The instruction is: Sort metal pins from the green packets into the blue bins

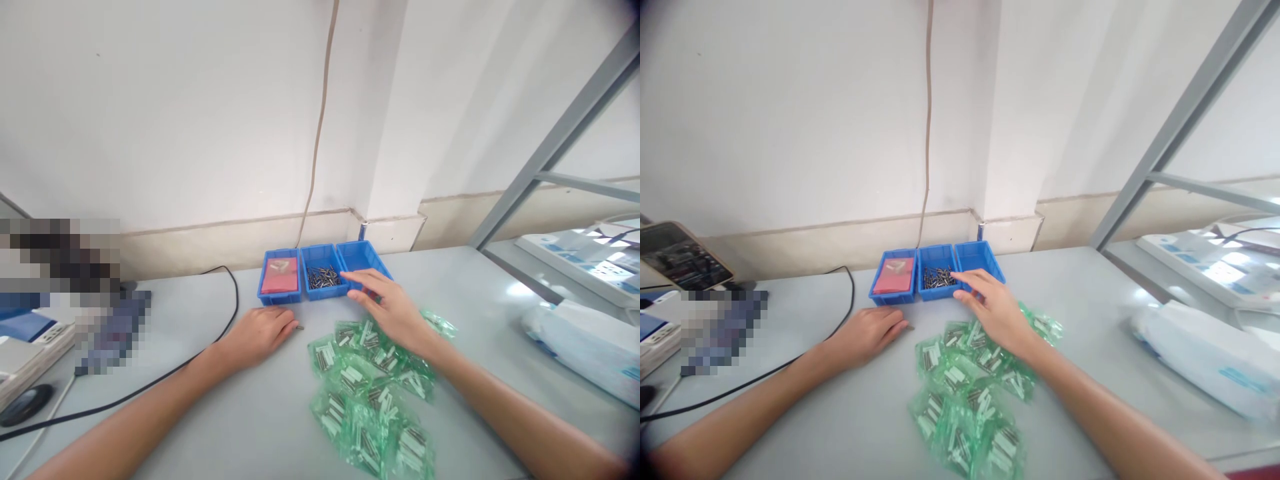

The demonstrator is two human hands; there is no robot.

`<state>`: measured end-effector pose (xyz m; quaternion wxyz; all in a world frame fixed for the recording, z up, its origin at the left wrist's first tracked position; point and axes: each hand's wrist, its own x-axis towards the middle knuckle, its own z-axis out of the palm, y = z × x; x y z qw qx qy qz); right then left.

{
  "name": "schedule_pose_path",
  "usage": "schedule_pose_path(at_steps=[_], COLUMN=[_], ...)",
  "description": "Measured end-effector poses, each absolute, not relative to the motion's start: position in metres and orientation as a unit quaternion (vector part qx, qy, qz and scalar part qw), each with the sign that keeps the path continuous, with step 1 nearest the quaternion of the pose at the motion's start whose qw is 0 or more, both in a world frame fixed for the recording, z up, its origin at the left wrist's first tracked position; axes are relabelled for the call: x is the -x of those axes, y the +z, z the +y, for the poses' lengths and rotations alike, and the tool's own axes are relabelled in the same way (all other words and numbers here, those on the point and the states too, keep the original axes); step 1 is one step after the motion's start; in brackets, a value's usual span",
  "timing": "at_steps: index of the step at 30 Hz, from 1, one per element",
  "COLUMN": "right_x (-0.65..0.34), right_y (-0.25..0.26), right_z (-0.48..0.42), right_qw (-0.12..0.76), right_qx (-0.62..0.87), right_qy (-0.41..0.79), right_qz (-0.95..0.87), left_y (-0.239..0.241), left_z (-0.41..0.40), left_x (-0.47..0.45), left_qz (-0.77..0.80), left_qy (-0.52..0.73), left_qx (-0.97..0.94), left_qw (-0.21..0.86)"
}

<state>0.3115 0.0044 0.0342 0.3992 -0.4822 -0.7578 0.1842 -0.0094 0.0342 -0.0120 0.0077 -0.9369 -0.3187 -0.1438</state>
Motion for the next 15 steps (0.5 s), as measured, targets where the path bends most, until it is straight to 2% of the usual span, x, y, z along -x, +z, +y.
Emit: schedule_pose_path(at_steps=[6,15], right_x=[-0.307,-0.297], right_y=[0.034,0.024], right_z=[-0.003,-0.015], right_qw=[0.396,0.265], right_qx=[0.443,0.334], right_qy=[0.117,0.136], right_qz=[-0.796,-0.894], left_y=[-0.010,-0.007], left_z=[0.034,0.025], left_x=[0.011,-0.001], left_qz=[-0.325,-0.319], left_qy=[-0.136,-0.172], left_qx=[0.936,0.930], left_qw=[0.019,-0.060])
